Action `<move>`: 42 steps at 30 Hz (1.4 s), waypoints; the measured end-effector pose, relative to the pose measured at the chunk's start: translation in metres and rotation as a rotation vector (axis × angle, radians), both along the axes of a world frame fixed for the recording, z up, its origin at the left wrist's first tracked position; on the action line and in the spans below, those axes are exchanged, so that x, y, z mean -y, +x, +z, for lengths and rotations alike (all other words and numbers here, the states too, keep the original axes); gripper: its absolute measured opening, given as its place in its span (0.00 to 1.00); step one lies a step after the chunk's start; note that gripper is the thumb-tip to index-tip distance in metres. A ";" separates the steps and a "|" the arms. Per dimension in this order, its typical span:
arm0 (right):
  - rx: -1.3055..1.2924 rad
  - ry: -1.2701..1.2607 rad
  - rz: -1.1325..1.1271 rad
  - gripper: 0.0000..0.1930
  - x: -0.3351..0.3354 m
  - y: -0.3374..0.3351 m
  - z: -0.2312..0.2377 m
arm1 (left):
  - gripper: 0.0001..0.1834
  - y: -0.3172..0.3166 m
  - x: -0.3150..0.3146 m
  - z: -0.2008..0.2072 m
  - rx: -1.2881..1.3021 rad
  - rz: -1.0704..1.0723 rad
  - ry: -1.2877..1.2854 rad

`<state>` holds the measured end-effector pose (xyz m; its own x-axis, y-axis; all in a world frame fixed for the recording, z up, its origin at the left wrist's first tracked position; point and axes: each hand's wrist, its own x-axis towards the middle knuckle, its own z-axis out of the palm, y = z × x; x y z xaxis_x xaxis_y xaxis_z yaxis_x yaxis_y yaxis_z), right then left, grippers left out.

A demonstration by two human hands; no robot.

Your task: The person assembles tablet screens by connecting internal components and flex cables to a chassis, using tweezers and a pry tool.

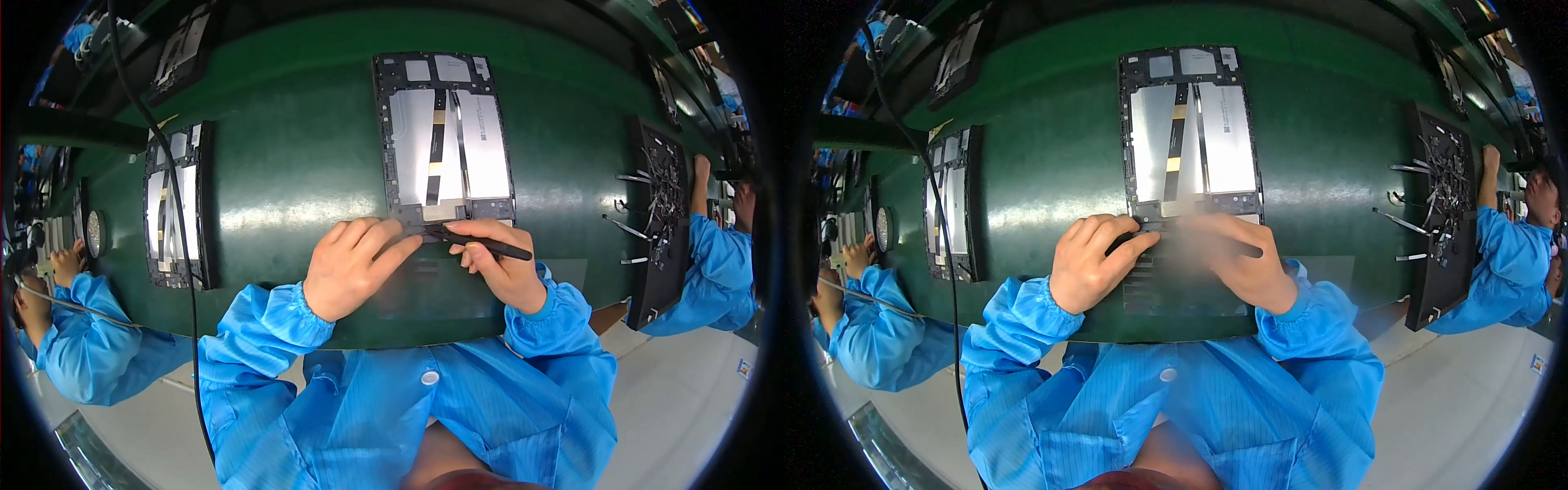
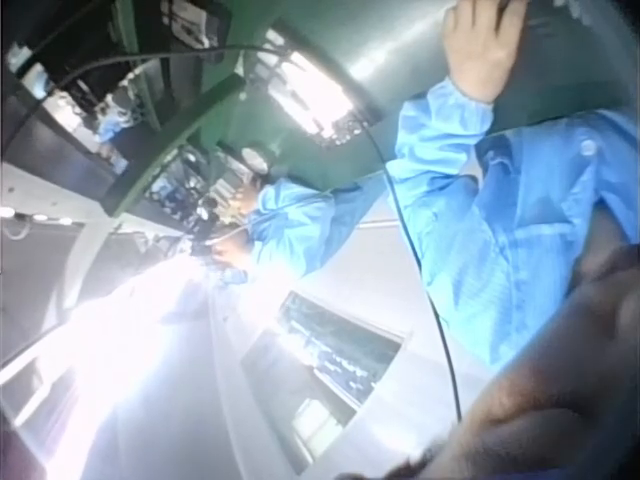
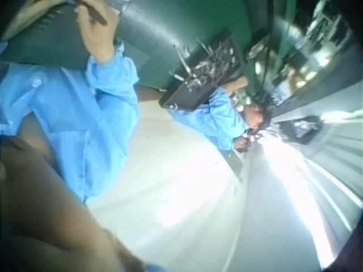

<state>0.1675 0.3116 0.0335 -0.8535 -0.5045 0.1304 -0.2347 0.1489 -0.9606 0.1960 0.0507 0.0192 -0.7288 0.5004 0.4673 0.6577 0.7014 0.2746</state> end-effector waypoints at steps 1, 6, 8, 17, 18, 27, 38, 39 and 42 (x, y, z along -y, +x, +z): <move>-0.031 0.005 0.010 0.13 0.003 -0.002 0.002 | 0.24 0.000 0.000 0.000 0.005 -0.002 0.010; -0.027 0.113 0.052 0.16 0.002 -0.002 0.008 | 0.24 0.000 0.001 -0.001 0.033 -0.001 0.024; -0.043 0.118 0.043 0.14 0.003 -0.001 0.008 | 0.24 -0.001 0.001 -0.001 0.035 -0.005 0.031; 0.051 0.016 -0.147 0.09 -0.005 0.002 0.004 | 0.24 0.000 0.001 -0.001 0.040 -0.003 0.037; 0.050 0.016 -0.148 0.09 -0.004 0.002 0.003 | 0.24 0.000 0.001 -0.001 0.039 -0.004 0.038; -0.124 0.140 0.032 0.17 0.005 -0.001 0.006 | 0.24 0.000 0.000 -0.001 0.053 -0.007 0.041; 0.036 0.043 -0.190 0.06 0.002 0.003 0.009 | 0.25 0.000 -0.001 0.002 0.061 -0.001 0.077; 0.046 0.002 -0.187 0.07 0.002 0.003 0.007 | 0.25 0.000 0.001 0.003 0.061 -0.001 0.077; 0.090 -0.053 -0.135 0.09 0.000 0.003 0.003 | 0.24 -0.001 0.009 0.003 -0.008 -0.064 0.007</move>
